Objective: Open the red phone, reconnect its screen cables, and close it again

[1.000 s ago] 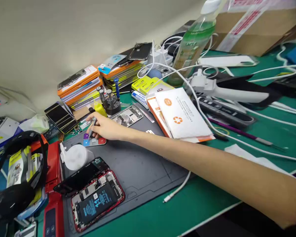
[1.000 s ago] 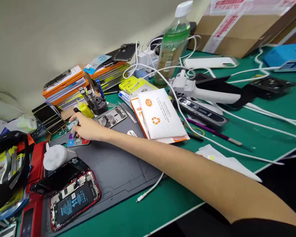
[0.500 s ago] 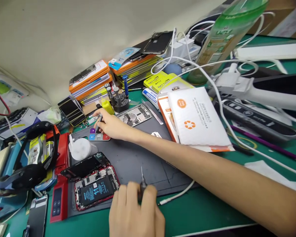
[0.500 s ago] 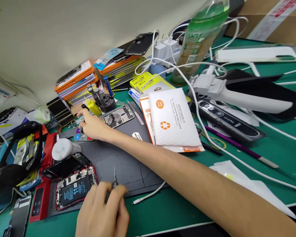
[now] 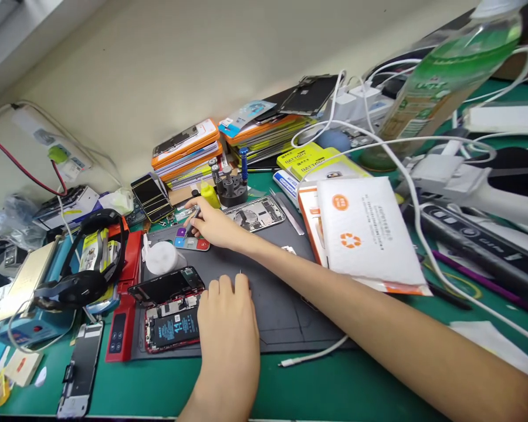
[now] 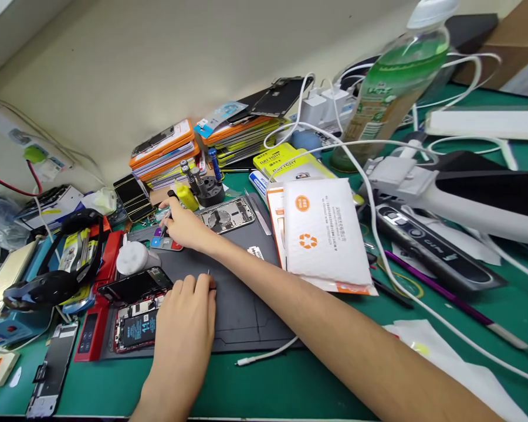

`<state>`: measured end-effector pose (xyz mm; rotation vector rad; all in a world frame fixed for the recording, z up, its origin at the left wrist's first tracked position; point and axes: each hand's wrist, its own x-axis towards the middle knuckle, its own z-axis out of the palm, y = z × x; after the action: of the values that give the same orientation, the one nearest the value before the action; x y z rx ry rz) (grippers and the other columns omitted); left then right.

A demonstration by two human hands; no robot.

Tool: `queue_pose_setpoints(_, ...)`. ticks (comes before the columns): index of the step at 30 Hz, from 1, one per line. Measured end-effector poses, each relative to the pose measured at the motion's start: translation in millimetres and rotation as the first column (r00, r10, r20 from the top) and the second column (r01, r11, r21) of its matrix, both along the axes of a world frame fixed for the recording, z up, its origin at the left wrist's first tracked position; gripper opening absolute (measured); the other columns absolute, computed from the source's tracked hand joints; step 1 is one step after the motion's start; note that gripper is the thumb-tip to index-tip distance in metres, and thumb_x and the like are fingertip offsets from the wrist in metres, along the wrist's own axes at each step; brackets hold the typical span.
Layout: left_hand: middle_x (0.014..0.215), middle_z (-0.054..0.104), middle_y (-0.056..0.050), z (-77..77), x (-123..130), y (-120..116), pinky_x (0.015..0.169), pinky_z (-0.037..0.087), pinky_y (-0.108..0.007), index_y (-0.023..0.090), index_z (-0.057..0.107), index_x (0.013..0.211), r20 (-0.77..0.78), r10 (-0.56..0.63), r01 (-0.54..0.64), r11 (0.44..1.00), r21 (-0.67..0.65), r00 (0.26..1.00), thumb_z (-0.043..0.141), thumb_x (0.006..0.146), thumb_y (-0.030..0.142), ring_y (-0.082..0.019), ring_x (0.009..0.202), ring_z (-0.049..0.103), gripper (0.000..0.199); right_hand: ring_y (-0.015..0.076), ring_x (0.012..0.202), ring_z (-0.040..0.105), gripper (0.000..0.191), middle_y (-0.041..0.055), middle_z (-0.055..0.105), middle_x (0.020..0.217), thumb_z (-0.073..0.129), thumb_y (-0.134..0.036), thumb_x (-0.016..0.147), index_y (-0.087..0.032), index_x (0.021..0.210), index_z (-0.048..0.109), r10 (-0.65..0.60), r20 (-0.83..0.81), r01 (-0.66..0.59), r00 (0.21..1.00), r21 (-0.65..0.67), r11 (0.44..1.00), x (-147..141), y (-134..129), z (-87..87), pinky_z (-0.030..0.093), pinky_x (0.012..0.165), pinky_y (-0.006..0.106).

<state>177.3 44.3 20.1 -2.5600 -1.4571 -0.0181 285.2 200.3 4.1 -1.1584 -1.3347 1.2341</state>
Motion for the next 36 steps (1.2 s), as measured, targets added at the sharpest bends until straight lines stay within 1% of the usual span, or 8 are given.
queue_pose_setpoints(6, 0.089, 0.068, -0.003, -3.0, 7.7, 9.8, 0.069, 0.053, -0.037, 0.022, 0.064, 0.100, 0.024, 0.054, -0.053, 0.998, -0.025, 0.998, 0.064, 0.103, 0.013, -0.026, 0.084, 0.070, 0.010, 0.0238, 0.115, 0.071, 0.042, 0.0107, 0.069, 0.136, 0.070, -0.044, 0.106, -0.018, 0.139, 0.065, 0.014, -0.047, -0.015, 0.999, -0.018, 1.000, -6.0, -2.1, 0.6, 0.064, 0.098, 0.046)
queue_pose_setpoints(11, 0.091, 0.069, -0.004, -3.4, 5.1, 12.3, 0.071, 0.052, -0.036, 0.021, 0.066, 0.098, 0.117, 0.066, -0.066, 0.998, -0.005, 0.991, 0.066, 0.103, 0.017, -0.027, 0.085, 0.069, 0.006, 0.0236, 0.114, 0.071, 0.042, 0.0107, 0.069, 0.136, 0.070, -0.044, 0.106, -0.019, 0.139, 0.065, 0.003, -0.085, -0.007, 0.996, -0.041, 0.999, -5.6, -1.2, 1.2, 0.064, 0.098, 0.045)
queue_pose_setpoints(17, 0.094, 0.068, -0.004, 10.8, -9.4, -6.6, 0.070, 0.050, -0.037, 0.023, 0.067, 0.112, 0.348, -0.091, 0.096, 0.995, 0.002, 0.933, 0.056, 0.107, 0.019, -0.026, 0.083, 0.066, 0.013, 0.0234, 0.114, 0.071, 0.042, 0.0106, 0.069, 0.135, 0.070, -0.044, 0.106, -0.019, 0.139, 0.065, 0.006, -0.101, -0.013, 0.995, -0.062, 0.998, -5.9, 0.6, -5.9, 0.064, 0.098, 0.045)
queue_pose_setpoints(21, 0.089, 0.068, 0.001, 22.1, -28.6, -25.0, 0.069, 0.049, -0.031, 0.026, 0.065, 0.111, 0.553, -0.184, 0.229, 0.973, -0.013, 0.813, 0.050, 0.110, 0.020, -0.018, 0.076, 0.064, 0.016, 0.0214, 0.108, 0.072, 0.040, 0.0096, 0.070, 0.130, 0.070, -0.044, 0.106, -0.018, 0.137, 0.066, -0.012, -0.132, 0.004, 0.991, -0.056, 0.998, -4.7, 0.2, -8.6, 0.065, 0.093, 0.042)
queue_pose_setpoints(25, 0.076, 0.067, 0.004, 24.3, -64.3, -35.3, 0.063, 0.049, -0.022, 0.024, 0.061, 0.095, 0.745, -0.195, 0.319, 0.947, -0.025, 0.638, 0.045, 0.114, 0.027, -0.011, 0.066, 0.062, 0.025, 0.0157, 0.085, 0.072, 0.038, 0.0054, 0.074, 0.110, 0.065, -0.035, 0.108, -0.020, 0.142, 0.057, -0.066, -0.178, 0.065, 0.982, -0.015, 0.998, 0.2, -3.8, 1.5, 0.066, 0.083, 0.036)
queue_pose_setpoints(29, 0.072, 0.065, 0.004, 19.3, -117.3, -35.1, 0.060, 0.050, -0.016, 0.023, 0.061, 0.087, 0.879, -0.095, 0.259, 0.965, -0.034, 0.468, 0.046, 0.115, 0.030, -0.008, 0.063, 0.062, 0.032, 0.0155, 0.076, 0.072, 0.049, 0.0026, 0.077, 0.102, 0.063, -0.035, 0.104, -0.026, 0.146, 0.039, -0.145, -0.221, 0.163, 0.965, 0.068, 0.984, 13.2, -18.3, 27.2, 0.066, 0.080, 0.037)
queue_pose_setpoints(33, 0.072, 0.065, 0.004, 10.1, -166.9, -35.9, 0.061, 0.054, -0.015, 0.024, 0.070, 0.090, 0.946, 0.031, 0.176, 0.980, -0.093, 0.323, 0.054, 0.112, 0.026, -0.008, 0.064, 0.065, 0.027, 0.0167, 0.076, 0.073, 0.054, 0.0003, 0.076, 0.100, 0.068, -0.045, 0.101, -0.033, 0.143, 0.036, -0.219, -0.230, 0.252, 0.948, 0.124, 0.960, 23.9, -58.5, 54.6, 0.066, 0.075, 0.034)
queue_pose_setpoints(36, 0.081, 0.073, 0.003, 2.5, -186.7, -37.4, 0.059, 0.057, -0.014, 0.026, 0.078, 0.108, 0.956, 0.158, 0.175, 0.963, -0.204, 0.246, 0.057, 0.111, 0.023, -0.007, 0.062, 0.068, 0.021, 0.0159, 0.069, 0.072, 0.047, -0.0001, 0.076, 0.095, 0.071, -0.045, 0.102, -0.033, 0.140, 0.046, -0.260, -0.242, 0.296, 0.935, 0.124, 0.947, 10.2, -106.2, 63.9, 0.065, 0.065, 0.031)
